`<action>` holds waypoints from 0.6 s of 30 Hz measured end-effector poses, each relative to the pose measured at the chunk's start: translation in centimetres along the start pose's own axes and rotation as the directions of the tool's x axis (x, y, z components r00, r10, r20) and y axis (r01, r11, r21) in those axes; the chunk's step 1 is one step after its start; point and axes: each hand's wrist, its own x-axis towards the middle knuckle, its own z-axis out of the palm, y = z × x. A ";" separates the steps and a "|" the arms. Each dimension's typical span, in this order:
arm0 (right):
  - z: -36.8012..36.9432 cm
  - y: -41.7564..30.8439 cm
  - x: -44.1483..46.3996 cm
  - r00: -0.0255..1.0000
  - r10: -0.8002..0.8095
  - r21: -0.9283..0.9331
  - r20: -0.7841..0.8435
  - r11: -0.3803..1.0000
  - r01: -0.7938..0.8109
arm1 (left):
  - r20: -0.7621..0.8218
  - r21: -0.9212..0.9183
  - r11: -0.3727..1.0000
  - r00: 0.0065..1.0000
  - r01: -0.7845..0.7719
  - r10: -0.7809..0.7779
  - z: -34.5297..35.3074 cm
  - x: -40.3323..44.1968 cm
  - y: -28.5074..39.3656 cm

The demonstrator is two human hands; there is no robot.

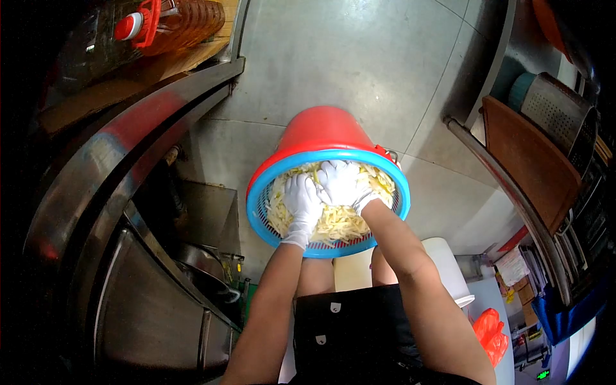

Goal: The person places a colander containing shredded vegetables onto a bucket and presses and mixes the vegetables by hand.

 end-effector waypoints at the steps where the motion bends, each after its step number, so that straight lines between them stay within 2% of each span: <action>1: 0.0 0.0 0.0 0.998 0.011 0.008 0.059 1.000 -0.012 | 0.005 -0.001 1.000 1.000 0.007 -0.007 0.1 0.0 -0.1; 3: -0.1 0.0 0.0 0.984 0.032 0.025 0.176 0.999 -0.037 | 0.014 -0.017 1.000 1.000 0.016 -0.016 0.0 0.0 -0.1; 9: -0.4 0.1 0.1 0.984 0.018 0.022 0.178 0.999 -0.023 | 0.014 -0.036 0.999 1.000 0.015 -0.014 -0.4 0.4 0.2; 12: 0.2 0.1 0.0 0.988 0.019 0.038 0.156 0.999 -0.026 | 0.045 -0.021 0.998 0.997 0.058 -0.057 0.0 0.2 0.0; 14: 0.6 0.4 -0.1 0.998 -0.008 0.043 0.069 0.999 0.005 | 0.063 -0.010 0.998 0.996 0.061 -0.060 -0.3 0.3 0.1; 15: 0.6 0.4 0.0 0.999 -0.022 0.045 0.025 0.999 0.021 | 0.036 -0.023 0.998 0.998 0.051 -0.050 -0.3 0.4 0.2; 18: 0.5 0.3 0.0 0.999 -0.015 0.034 0.031 0.999 0.014 | -0.021 -0.039 0.999 1.000 0.018 -0.018 -0.1 0.4 0.1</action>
